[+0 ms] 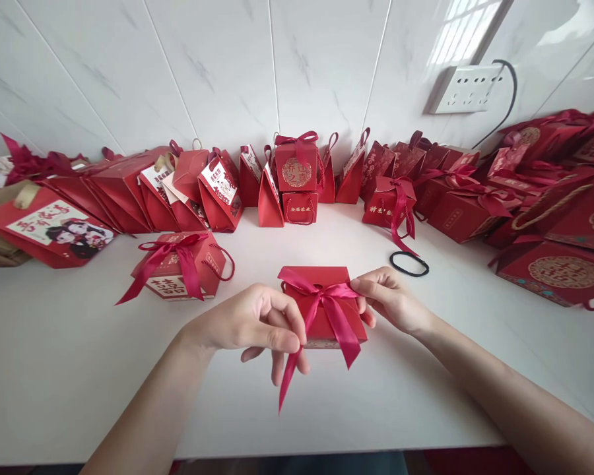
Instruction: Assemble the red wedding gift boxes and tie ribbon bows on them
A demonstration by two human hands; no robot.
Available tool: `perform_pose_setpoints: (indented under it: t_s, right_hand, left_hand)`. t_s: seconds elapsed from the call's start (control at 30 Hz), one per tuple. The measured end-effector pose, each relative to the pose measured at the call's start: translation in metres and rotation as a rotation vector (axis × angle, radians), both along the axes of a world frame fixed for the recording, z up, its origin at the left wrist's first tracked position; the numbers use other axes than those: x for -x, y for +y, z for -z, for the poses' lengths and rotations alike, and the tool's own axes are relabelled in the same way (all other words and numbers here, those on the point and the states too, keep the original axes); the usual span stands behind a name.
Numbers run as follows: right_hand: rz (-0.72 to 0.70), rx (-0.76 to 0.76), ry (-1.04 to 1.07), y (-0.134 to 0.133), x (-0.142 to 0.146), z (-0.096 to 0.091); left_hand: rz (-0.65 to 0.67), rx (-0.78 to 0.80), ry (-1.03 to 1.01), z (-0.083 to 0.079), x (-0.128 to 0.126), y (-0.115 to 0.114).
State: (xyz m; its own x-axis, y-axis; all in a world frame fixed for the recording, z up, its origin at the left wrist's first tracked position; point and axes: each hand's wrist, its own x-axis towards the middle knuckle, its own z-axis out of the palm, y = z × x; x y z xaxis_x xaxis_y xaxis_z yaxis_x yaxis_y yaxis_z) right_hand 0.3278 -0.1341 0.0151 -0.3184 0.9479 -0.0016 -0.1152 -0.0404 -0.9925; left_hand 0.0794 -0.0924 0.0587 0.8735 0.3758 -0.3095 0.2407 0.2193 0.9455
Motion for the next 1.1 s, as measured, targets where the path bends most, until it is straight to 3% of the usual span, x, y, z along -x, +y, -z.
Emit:
perform_pose_setpoints:
  t_s: [0.37, 0.5, 0.7, 0.9, 1.0, 1.1]
  right_hand:
    - [0.016, 0.006, -0.035, 0.000, 0.001, 0.000]
    - [0.032, 0.022, -0.051, 0.000, 0.001, 0.000]
    - [0.022, 0.023, -0.033, 0.001, 0.001, 0.000]
    - [0.019, 0.019, -0.024, 0.001, 0.000, 0.002]
    - [0.014, 0.011, -0.021, 0.000, -0.001, 0.002]
    - [0.006, 0.004, -0.019, 0.000, -0.001, 0.002]
  left_hand:
    - [0.276, 0.026, -0.063, -0.008, 0.014, -0.002]
    - [0.456, -0.052, 0.079, -0.009, 0.008, -0.004]
    - [0.365, -0.063, 0.133, -0.001, 0.003, -0.007]
    - [0.405, -0.023, 0.248, -0.006, 0.010, -0.007]
    - [0.268, -0.037, 0.206, -0.010, 0.019, 0.000]
    - [-0.222, -0.114, -0.020, -0.006, 0.016, 0.009]
